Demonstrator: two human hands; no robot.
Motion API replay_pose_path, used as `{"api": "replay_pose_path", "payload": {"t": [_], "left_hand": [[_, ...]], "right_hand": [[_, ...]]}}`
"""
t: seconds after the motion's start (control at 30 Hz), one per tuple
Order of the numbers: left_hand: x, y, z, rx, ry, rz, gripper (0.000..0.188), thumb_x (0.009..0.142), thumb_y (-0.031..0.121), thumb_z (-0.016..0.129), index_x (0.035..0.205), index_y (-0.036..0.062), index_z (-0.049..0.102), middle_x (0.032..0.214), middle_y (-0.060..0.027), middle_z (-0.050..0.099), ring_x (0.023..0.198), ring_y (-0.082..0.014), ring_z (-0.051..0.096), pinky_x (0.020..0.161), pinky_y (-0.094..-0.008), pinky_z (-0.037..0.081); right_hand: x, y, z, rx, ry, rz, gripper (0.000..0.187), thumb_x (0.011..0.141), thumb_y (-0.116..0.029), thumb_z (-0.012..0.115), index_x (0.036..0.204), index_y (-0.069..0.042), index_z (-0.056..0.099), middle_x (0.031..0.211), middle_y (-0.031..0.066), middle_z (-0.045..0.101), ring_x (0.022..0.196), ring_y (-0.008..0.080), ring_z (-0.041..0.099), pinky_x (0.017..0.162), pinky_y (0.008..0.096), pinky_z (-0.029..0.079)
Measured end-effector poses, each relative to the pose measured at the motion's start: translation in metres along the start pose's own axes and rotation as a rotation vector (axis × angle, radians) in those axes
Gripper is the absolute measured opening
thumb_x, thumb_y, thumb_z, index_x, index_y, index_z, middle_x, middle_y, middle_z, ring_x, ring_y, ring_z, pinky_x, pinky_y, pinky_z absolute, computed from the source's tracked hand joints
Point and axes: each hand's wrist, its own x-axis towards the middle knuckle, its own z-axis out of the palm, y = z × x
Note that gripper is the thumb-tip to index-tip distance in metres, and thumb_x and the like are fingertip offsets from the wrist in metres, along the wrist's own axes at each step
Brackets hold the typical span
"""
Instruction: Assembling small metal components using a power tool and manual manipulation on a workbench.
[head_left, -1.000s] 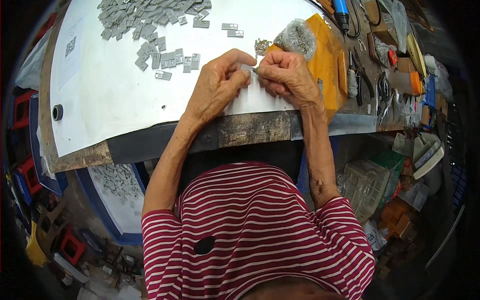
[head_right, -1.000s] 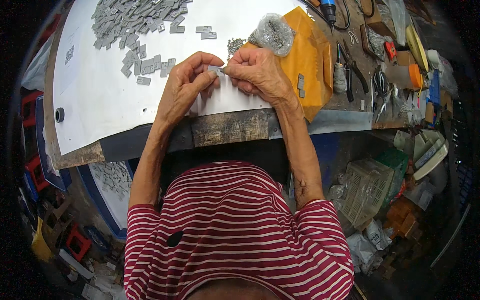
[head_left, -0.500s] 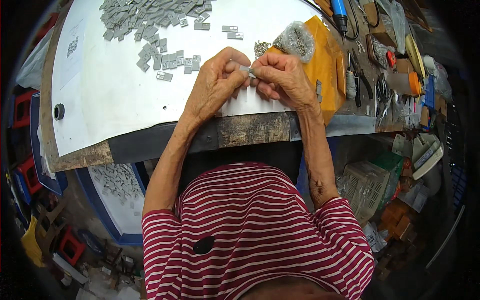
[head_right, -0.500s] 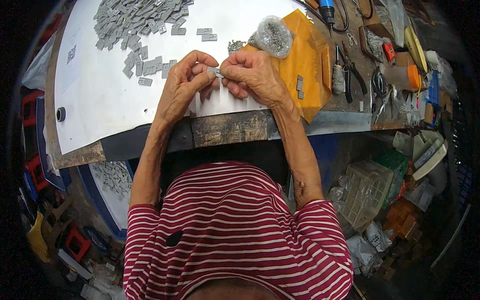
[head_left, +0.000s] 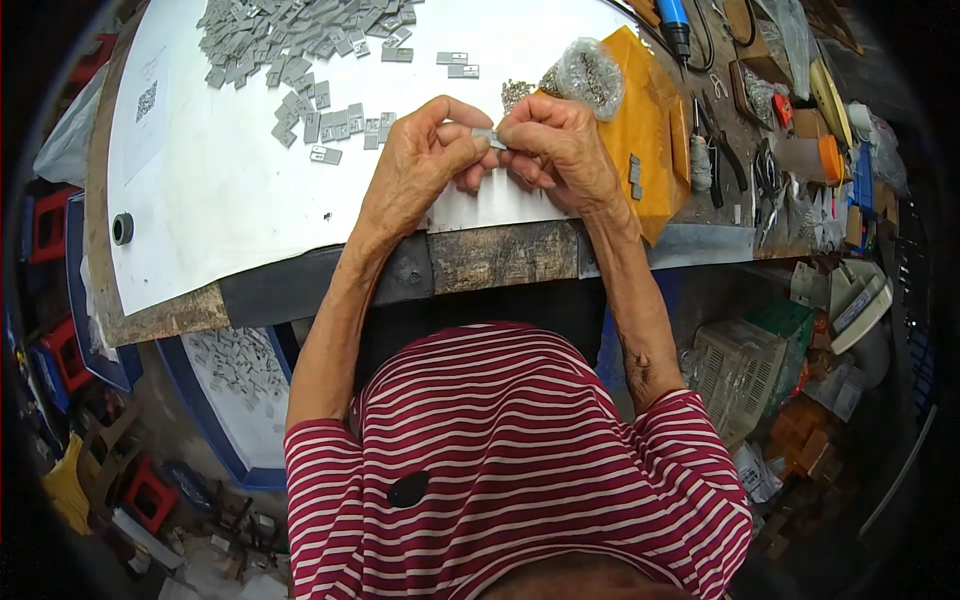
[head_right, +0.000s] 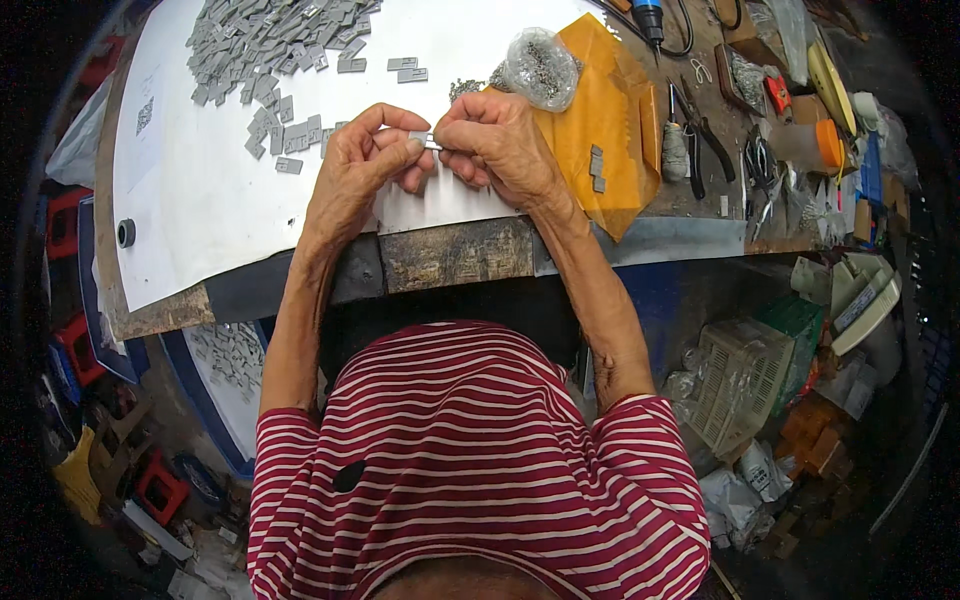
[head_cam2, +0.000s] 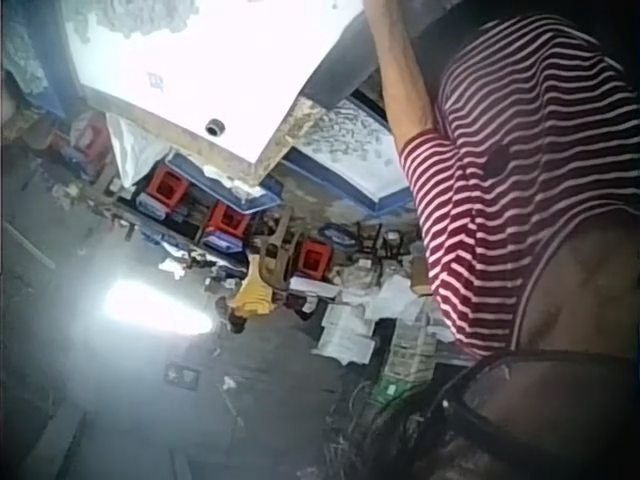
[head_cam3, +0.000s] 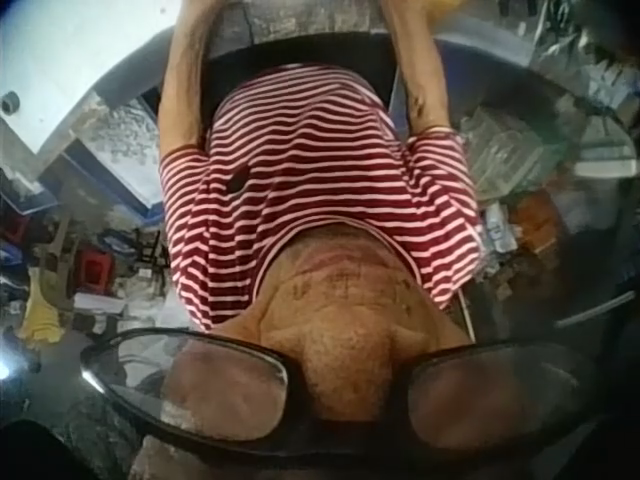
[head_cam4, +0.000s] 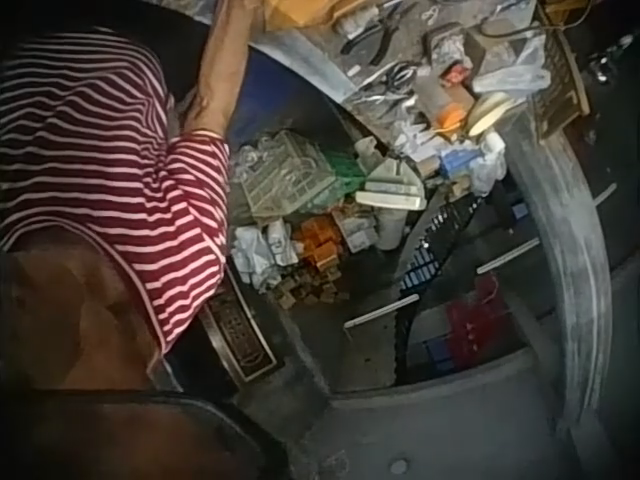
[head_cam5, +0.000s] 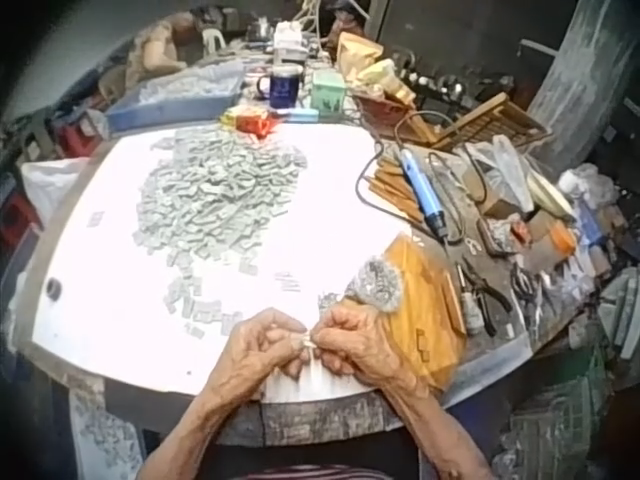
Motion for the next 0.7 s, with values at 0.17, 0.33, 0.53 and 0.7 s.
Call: {"api": "replay_pose_path", "payload": {"t": [0.17, 0.33, 0.53, 0.7], "left_hand": [[-0.004, 0.003, -0.002, 0.266, 0.013, 0.050, 0.018, 0.083, 0.007, 0.057, 0.098, -0.0031, 0.058, 0.067, -0.0048, 0.060, 0.056, -0.0084, 0.055, 0.050, -0.0223, 0.045], [-0.007, 0.010, 0.000, 0.758, 0.094, 0.331, 0.017, 0.078, 0.005, 0.063, 0.095, 0.0005, 0.060, 0.069, -0.0087, 0.059, 0.058, -0.0159, 0.057, 0.053, -0.0280, 0.046], [-0.005, 0.013, -0.004, 0.912, 0.066, 0.411, 0.018, 0.076, 0.005, 0.066, 0.093, 0.0016, 0.061, 0.079, -0.0083, 0.058, 0.068, -0.0173, 0.057, 0.059, -0.0273, 0.045], [0.002, 0.010, -0.011, 1.007, 0.098, 0.448, 0.016, 0.076, 0.006, 0.065, 0.091, 0.0015, 0.061, 0.078, -0.0083, 0.058, 0.067, -0.0181, 0.057, 0.057, -0.0286, 0.044]], "right_hand": [[0.000, -0.004, -0.002, 0.013, -0.005, 0.036, 0.008, 0.078, -0.003, 0.057, 0.076, 0.004, 0.057, 0.059, 0.0065, 0.056, 0.041, 0.0047, 0.046, 0.033, 0.0156, 0.033], [0.001, -0.005, -0.002, -0.014, -0.017, 0.049, 0.008, 0.081, -0.005, 0.056, 0.080, 0.003, 0.057, 0.062, 0.0092, 0.058, 0.039, 0.0029, 0.043, 0.034, 0.0154, 0.033], [0.002, 0.000, -0.005, 0.093, -0.032, 0.063, 0.011, 0.084, -0.007, 0.057, 0.083, 0.004, 0.057, 0.066, 0.0099, 0.059, 0.045, 0.0041, 0.048, 0.035, 0.0149, 0.036], [0.005, 0.005, -0.004, 0.094, 0.006, -0.008, 0.017, 0.087, -0.011, 0.057, 0.089, 0.006, 0.058, 0.070, 0.0095, 0.060, 0.048, 0.0060, 0.051, 0.039, 0.0167, 0.040]]}}
